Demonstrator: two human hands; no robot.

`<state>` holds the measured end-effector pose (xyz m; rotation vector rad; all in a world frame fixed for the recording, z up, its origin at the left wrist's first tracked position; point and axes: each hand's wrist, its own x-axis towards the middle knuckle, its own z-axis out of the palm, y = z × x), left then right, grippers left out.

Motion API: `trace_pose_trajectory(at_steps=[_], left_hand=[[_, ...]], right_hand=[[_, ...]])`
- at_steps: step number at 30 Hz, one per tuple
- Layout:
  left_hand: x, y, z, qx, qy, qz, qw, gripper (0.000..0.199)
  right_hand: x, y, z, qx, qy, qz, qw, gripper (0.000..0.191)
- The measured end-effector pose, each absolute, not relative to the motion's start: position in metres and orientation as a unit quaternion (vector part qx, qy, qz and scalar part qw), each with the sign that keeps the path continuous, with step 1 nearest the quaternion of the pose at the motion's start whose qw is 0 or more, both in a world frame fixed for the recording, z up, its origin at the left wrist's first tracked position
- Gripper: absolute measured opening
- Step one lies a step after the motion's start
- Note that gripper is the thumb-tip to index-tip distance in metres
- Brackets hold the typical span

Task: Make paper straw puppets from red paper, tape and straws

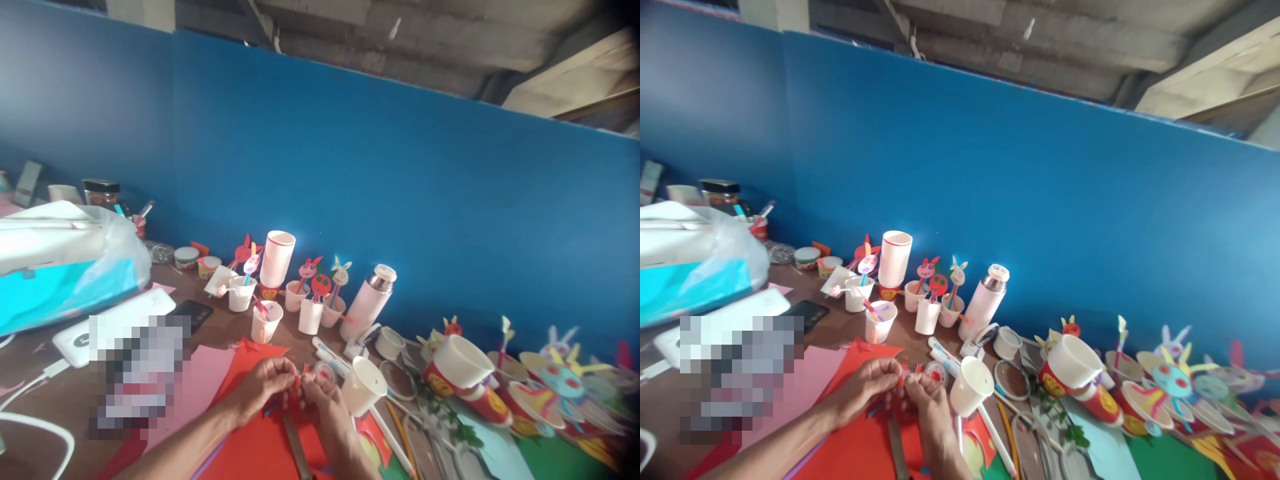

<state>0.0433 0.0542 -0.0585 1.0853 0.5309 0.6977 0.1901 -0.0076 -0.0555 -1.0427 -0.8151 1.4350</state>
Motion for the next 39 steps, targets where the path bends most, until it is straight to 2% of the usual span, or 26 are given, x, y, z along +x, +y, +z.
trace_pose_trajectory(at_steps=[18, 39], left_hand=[[0.042, 0.051, -0.046, 0.470, 0.219, 0.302, 0.800, 0.034], [0.042, 0.054, -0.056, 0.522, 0.247, 0.292, 0.762, 0.042]], right_hand=[[0.189, -0.012, -0.052, -0.464, -0.365, 0.586, 0.556, 0.038], [0.185, -0.014, -0.035, -0.527, -0.382, 0.519, 0.554, 0.051]])
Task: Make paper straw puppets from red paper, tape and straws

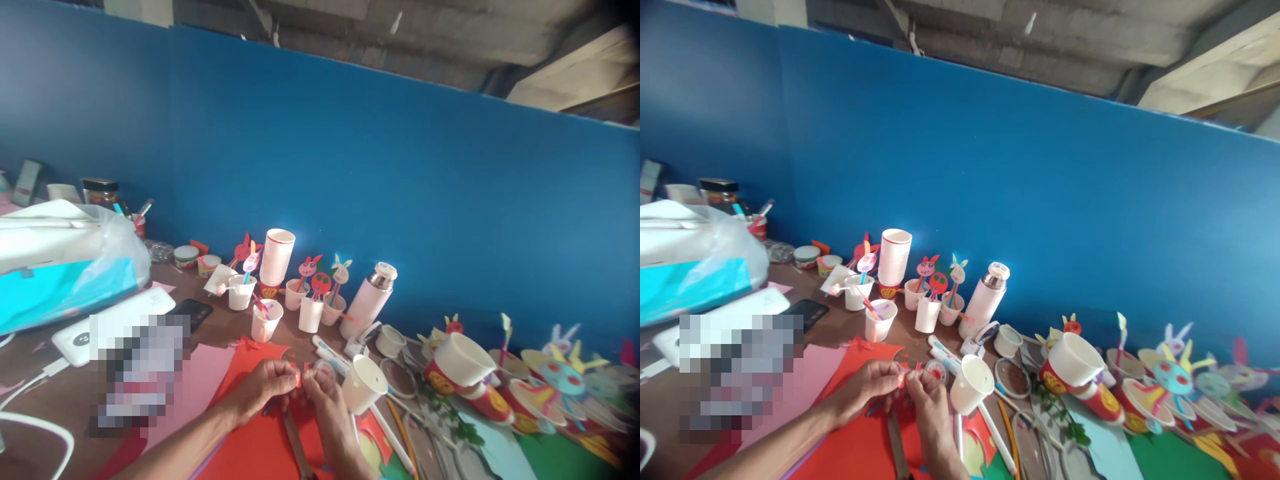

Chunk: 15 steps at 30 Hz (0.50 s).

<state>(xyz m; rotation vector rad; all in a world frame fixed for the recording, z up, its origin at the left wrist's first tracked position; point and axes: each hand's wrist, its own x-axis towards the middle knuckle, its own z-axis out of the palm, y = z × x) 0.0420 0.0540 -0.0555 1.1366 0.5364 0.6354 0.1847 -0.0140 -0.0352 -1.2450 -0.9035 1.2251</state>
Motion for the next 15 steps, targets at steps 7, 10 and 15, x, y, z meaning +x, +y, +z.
trace_pose_trajectory(at_steps=[7, 10, 15], left_hand=[[0.042, 0.052, -0.053, 0.486, 0.266, 0.315, 0.770, 0.036], [0.043, 0.052, -0.052, 0.467, 0.283, 0.330, 0.770, 0.033], [0.044, 0.054, -0.054, 0.427, 0.295, 0.351, 0.780, 0.027]], right_hand=[[0.186, -0.013, -0.044, -0.499, -0.380, 0.554, 0.547, 0.046], [0.185, -0.013, -0.046, -0.519, -0.401, 0.501, 0.565, 0.041], [0.186, -0.017, -0.048, -0.601, -0.461, 0.331, 0.563, 0.042]])
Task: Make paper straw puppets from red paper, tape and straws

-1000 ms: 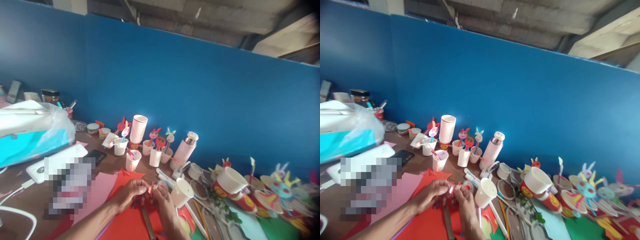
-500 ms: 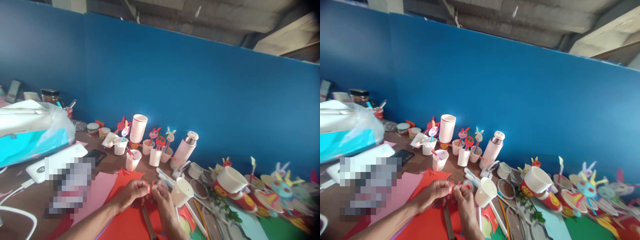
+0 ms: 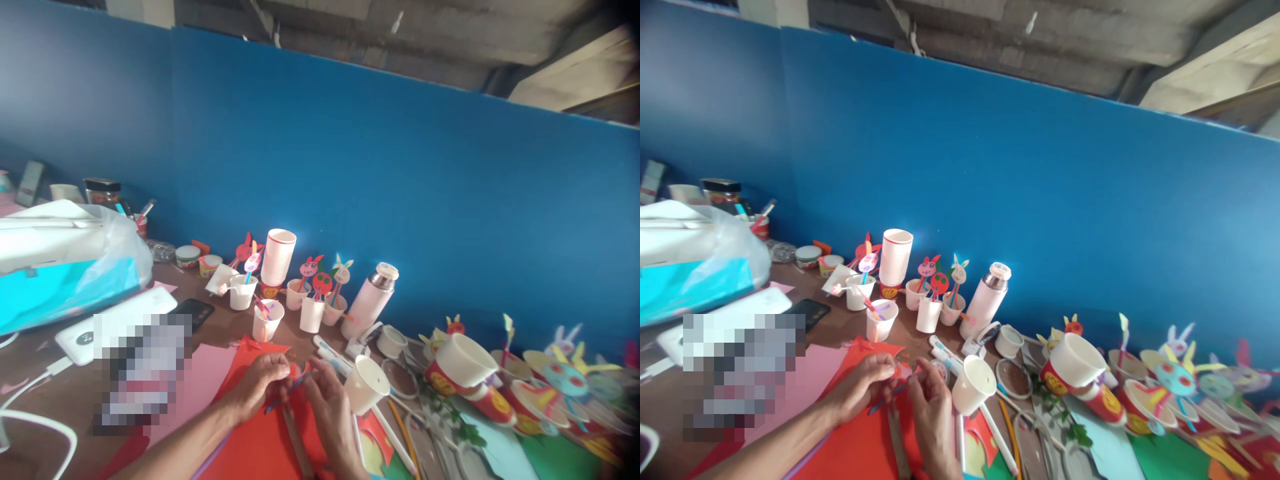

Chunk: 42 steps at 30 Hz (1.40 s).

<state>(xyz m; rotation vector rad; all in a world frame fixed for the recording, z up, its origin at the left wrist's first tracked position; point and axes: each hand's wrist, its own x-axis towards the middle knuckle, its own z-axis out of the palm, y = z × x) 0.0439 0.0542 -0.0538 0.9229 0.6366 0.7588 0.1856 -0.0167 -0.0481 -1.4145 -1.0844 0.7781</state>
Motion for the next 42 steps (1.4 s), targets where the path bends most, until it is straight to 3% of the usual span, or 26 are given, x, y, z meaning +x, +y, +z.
trace_pose_trajectory(at_steps=[5, 11, 15, 24, 34, 42], left_hand=[[0.046, 0.055, -0.052, 0.400, 0.288, 0.352, 0.796, 0.029], [0.046, 0.054, -0.044, 0.387, 0.278, 0.349, 0.807, 0.034], [0.046, 0.053, -0.045, 0.399, 0.264, 0.339, 0.810, 0.037], [0.045, 0.054, -0.051, 0.449, 0.246, 0.321, 0.797, 0.044], [0.044, 0.052, -0.050, 0.517, 0.257, 0.301, 0.759, 0.039], [0.043, 0.052, -0.055, 0.554, 0.284, 0.299, 0.723, 0.031]], right_hand=[[0.193, -0.024, -0.047, -0.592, -0.629, 0.151, 0.481, 0.016], [0.194, -0.024, -0.053, -0.552, -0.723, 0.000, 0.415, 0.019], [0.190, -0.023, -0.051, -0.547, -0.733, -0.026, 0.404, 0.022], [0.190, -0.025, -0.037, -0.592, -0.689, 0.116, 0.402, 0.021], [0.183, -0.025, -0.023, -0.654, -0.589, 0.233, 0.414, 0.029], [0.182, -0.017, -0.028, -0.594, -0.521, 0.349, 0.503, 0.031]])
